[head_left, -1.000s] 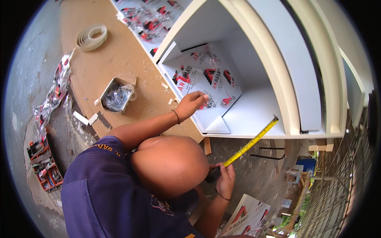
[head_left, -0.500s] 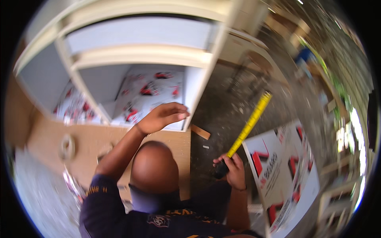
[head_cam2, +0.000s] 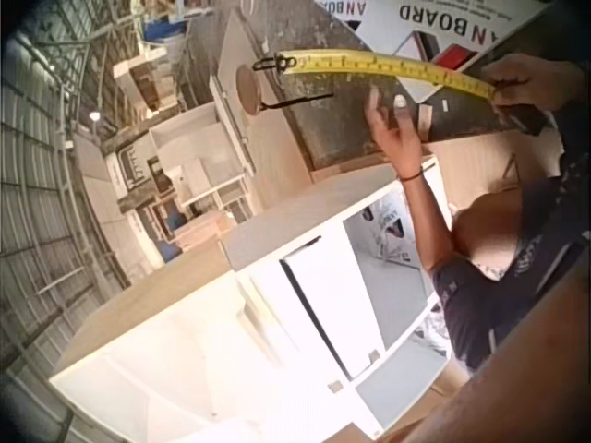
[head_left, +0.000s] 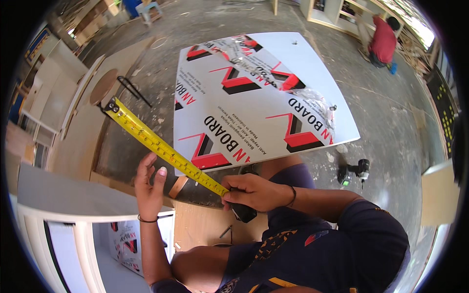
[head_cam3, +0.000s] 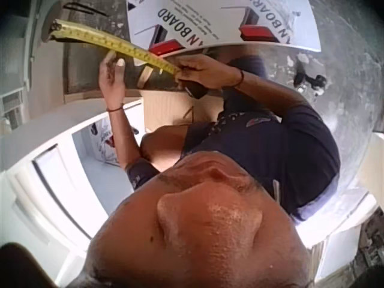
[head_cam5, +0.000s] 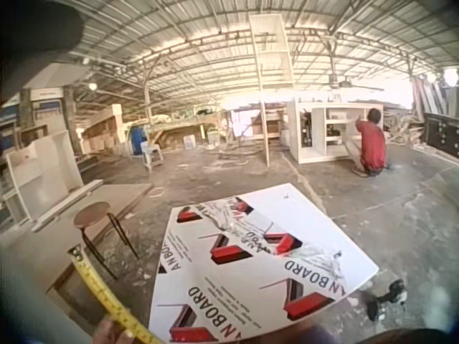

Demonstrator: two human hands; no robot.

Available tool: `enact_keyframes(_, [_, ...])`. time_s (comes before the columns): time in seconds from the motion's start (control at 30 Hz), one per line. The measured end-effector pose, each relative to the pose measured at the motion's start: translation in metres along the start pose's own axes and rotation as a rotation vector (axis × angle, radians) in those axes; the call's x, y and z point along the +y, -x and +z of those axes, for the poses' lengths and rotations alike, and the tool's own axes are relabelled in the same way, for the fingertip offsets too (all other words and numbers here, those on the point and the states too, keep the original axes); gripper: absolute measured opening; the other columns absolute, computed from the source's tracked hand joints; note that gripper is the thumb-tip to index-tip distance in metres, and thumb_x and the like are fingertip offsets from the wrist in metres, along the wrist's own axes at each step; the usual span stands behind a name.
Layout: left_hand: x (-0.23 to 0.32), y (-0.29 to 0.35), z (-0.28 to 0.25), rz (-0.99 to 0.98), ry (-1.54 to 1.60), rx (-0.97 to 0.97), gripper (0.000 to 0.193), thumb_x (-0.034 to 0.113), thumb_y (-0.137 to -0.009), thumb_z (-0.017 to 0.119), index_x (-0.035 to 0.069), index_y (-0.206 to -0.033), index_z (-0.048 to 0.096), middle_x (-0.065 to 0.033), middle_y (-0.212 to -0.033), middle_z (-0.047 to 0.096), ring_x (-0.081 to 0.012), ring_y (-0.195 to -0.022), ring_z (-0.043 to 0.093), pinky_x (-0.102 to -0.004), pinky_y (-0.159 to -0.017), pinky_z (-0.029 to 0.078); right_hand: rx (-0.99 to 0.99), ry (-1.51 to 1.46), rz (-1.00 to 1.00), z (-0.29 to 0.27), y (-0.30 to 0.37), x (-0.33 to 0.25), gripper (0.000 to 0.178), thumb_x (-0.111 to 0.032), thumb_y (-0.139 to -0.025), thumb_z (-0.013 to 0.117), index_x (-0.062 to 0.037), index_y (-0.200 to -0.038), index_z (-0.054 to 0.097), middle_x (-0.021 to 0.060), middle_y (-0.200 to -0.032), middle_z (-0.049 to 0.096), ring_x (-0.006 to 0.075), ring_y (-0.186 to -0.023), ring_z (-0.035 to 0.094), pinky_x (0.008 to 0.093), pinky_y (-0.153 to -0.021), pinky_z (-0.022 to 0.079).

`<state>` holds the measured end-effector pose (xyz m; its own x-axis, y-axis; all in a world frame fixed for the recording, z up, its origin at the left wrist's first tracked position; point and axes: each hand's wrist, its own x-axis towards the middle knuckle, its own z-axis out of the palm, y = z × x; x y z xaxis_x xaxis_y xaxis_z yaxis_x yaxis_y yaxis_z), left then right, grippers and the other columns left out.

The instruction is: The person holds and fits a panel into a white cabinet frame, measures the dimensions of a smaller panel with a measuring tape, and then positions it inside the cabinet.

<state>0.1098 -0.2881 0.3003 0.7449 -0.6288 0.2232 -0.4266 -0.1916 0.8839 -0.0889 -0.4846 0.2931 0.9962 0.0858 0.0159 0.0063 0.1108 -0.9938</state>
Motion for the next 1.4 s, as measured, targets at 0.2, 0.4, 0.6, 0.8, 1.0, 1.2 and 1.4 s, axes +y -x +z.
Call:
enact_keyframes(0.2, [-0.027,-0.014,0.021,-0.120,-0.041,-0.026,0.054,0.028,-0.087,0.061,0.001,-0.129,0.040,-0.0135,-0.127,0.046,-0.0236,-0.116,0.046,-0.0399,-0.097,0.037,0.063,0.019,0.029,-0.009,-0.004,-0.025,0.011,-0.011,-0.092,0.044,-0.0006,-0.092,0.049,0.0061,-0.080,0.060,0.0122,-0.075,0.060,0.0263,-0.068,0.046])
enact_keyframes(0.4, [-0.015,-0.020,0.037,-0.213,0.084,0.065,0.054,0.023,-0.085,0.062,-0.001,-0.128,0.040,-0.0162,-0.125,0.048,-0.0252,-0.112,0.049,-0.0365,-0.093,0.041,0.157,-0.063,0.050,-0.050,0.002,-0.045,0.014,-0.010,-0.095,0.042,0.0013,-0.095,0.049,0.0075,-0.087,0.059,0.0149,-0.082,0.061,0.0270,-0.074,0.047])
enact_keyframes(0.6, [0.011,-0.016,0.046,0.000,-0.339,0.175,0.055,0.023,-0.081,0.067,-0.003,-0.123,0.045,-0.0203,-0.123,0.049,-0.0322,-0.114,0.048,-0.0388,-0.097,0.037,0.318,-0.327,0.012,-0.091,0.004,-0.051,0.013,-0.011,-0.094,0.044,-0.0001,-0.092,0.050,0.0066,-0.085,0.059,0.0132,-0.082,0.061,0.0241,-0.072,0.047])
enact_keyframes(0.8, [0.056,-0.009,0.060,0.029,-0.542,0.157,0.056,0.024,-0.079,0.067,-0.004,-0.123,0.044,-0.0218,-0.128,0.045,-0.0351,-0.120,0.043,-0.0396,-0.101,0.032,0.255,-0.259,0.007,-0.114,-0.006,-0.055,0.012,-0.011,-0.094,0.044,-0.0010,-0.096,0.050,0.0043,-0.086,0.056,0.0157,-0.086,0.062,0.0255,-0.074,0.048])
enact_keyframes(1.0, [0.035,-0.022,0.078,-0.112,-0.708,0.121,0.069,0.033,-0.080,0.066,-0.007,-0.129,0.036,-0.0259,-0.129,0.041,-0.0374,-0.122,0.040,-0.0409,-0.101,0.033,0.228,-0.326,0.053,-0.147,-0.011,-0.045,0.012,-0.010,-0.094,0.042,-0.0008,-0.097,0.049,0.0075,-0.088,0.055,0.0208,-0.086,0.062,0.0320,-0.078,0.050])
enact_keyframes(1.2, [0.026,-0.038,0.095,-0.288,-0.656,0.112,0.078,0.036,-0.075,0.069,-0.006,-0.131,0.034,-0.0261,-0.120,0.046,-0.0389,-0.111,0.047,-0.0422,-0.092,0.041,0.256,-0.395,0.005,-0.151,-0.023,-0.042,0.011,-0.010,-0.094,0.043,-0.0011,-0.097,0.049,0.0078,-0.089,0.055,0.0219,-0.084,0.063,0.0325,-0.075,0.052])
enact_keyframes(1.4, [0.011,-0.051,0.096,-0.174,-0.648,0.045,0.076,0.034,-0.076,0.069,-0.002,-0.133,0.033,-0.0255,-0.123,0.045,-0.0390,-0.114,0.046,-0.0420,-0.095,0.040,0.493,-0.738,-0.059,-0.167,-0.028,-0.049,0.013,-0.012,-0.094,0.041,-0.0028,-0.099,0.049,0.0083,-0.089,0.053,0.0259,-0.088,0.062,0.0376,-0.078,0.051])
